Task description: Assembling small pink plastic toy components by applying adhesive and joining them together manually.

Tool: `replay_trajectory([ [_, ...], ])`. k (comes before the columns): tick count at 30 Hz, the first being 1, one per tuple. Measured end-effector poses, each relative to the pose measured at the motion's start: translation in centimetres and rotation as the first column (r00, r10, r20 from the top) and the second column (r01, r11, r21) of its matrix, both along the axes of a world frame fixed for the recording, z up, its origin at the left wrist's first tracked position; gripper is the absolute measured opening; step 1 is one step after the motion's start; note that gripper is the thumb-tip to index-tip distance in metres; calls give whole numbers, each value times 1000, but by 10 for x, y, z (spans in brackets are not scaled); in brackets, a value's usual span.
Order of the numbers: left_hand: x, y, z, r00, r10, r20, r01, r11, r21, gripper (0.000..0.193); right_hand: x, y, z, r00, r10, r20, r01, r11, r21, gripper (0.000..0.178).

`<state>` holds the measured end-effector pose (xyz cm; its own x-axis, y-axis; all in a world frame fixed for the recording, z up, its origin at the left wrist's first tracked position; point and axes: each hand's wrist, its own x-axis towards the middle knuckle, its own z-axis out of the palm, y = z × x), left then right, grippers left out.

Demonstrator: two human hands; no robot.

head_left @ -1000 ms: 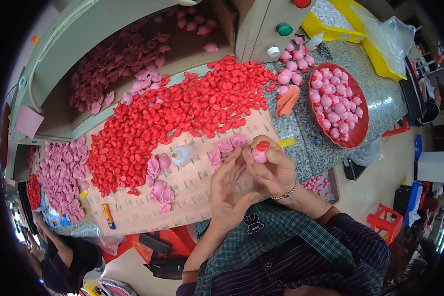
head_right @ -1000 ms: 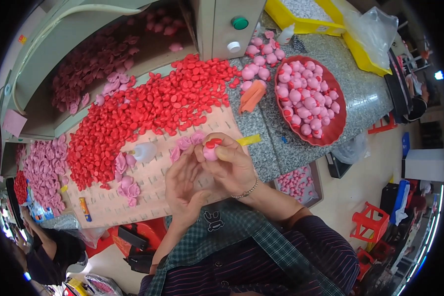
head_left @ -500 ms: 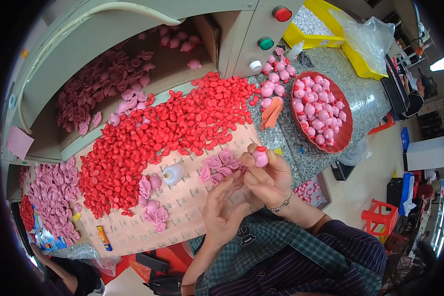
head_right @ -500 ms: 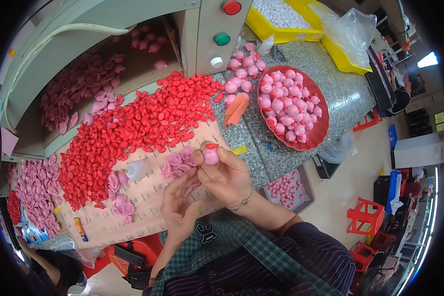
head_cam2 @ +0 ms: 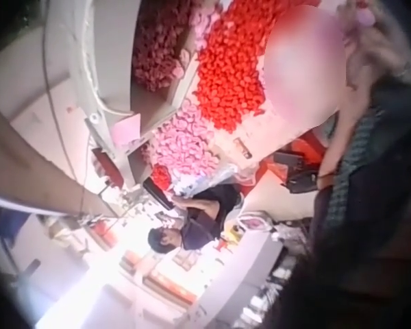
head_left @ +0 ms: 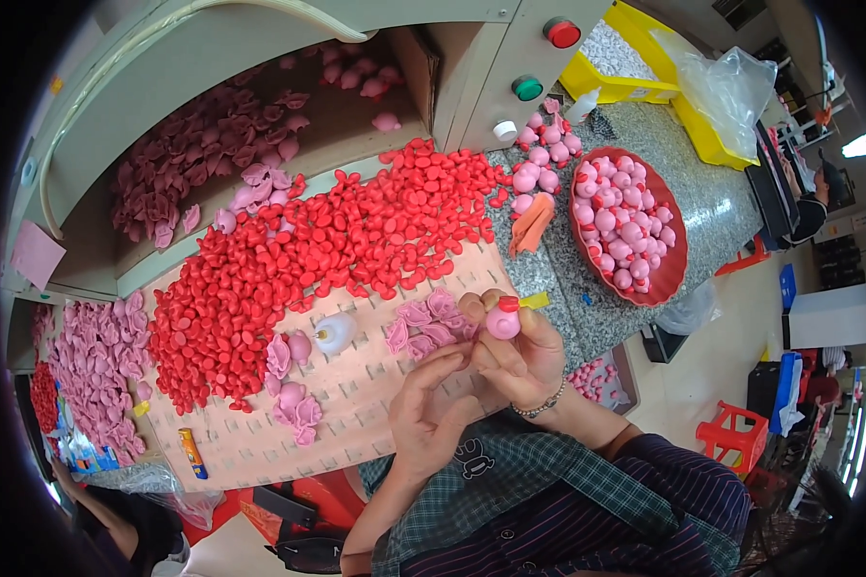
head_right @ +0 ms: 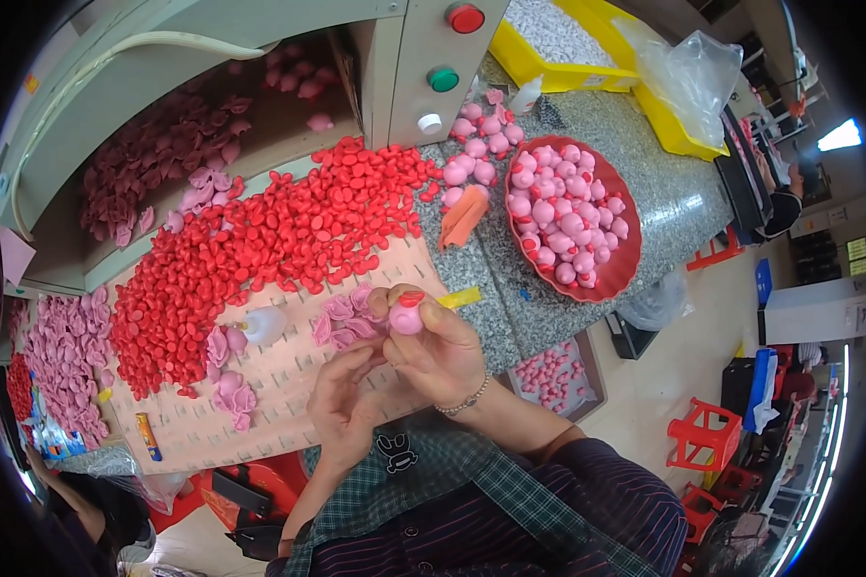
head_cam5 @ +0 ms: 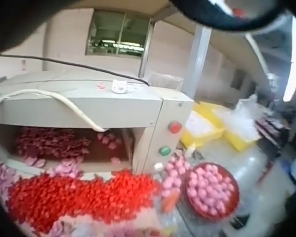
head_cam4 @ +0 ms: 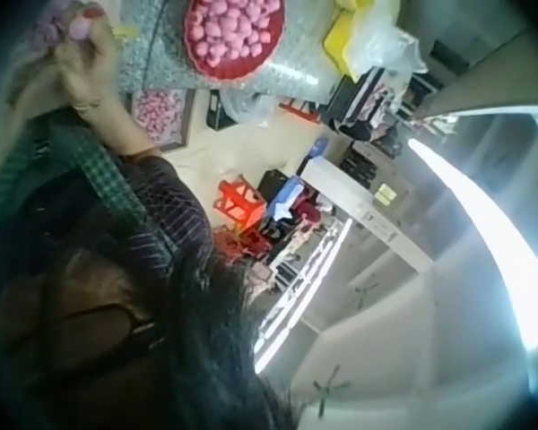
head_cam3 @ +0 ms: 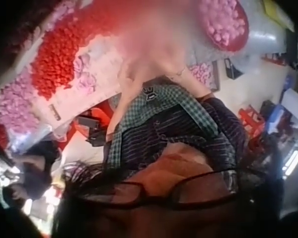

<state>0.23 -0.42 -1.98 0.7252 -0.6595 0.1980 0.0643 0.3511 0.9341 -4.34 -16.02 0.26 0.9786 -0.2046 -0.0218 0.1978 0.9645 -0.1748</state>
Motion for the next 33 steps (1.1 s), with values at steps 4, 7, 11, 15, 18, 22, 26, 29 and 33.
replay_trajectory([
  [4, -1, 5, -10, 988, 143, 65, -142, 990, -9, 40, -4, 5, -6, 991, -102, -89, 59, 917, -395, 25],
  [7, -5, -2, -2, 968, 248, -48, -250, 966, -60, 34, -7, 14, -1, 982, -166, -94, 74, 788, -612, 27],
  [11, -6, -2, 2, 930, 368, -7, -368, 930, 25, 26, -8, 23, -9, 982, -169, -82, 74, 750, -657, 28],
  [15, -6, 1, -1, 914, 404, 47, -406, 912, 58, 20, -9, 30, -14, 982, -172, -76, 72, 713, -697, 28],
  [18, -5, 2, -2, 888, 444, 118, -451, 892, 37, 15, -11, 34, -17, 984, -158, -77, 64, 731, -679, 29],
  [22, -5, 2, 1, 859, 479, 179, -491, 871, 23, 15, -10, 38, -19, 986, -158, -54, 83, 746, -661, 25],
  [26, -7, 0, -1, 817, 524, 240, -543, 839, 15, 15, -10, 40, -18, 984, -153, -91, 57, 753, -656, 25],
  [29, -8, 0, 0, 796, 533, 286, -563, 826, 28, 16, -10, 40, -20, 983, -143, -112, 37, 762, -646, 25],
  [33, -8, -1, 2, 780, 539, 318, -575, 818, 24, 17, -11, 39, -21, 983, -127, -133, 17, 782, -623, 25],
])
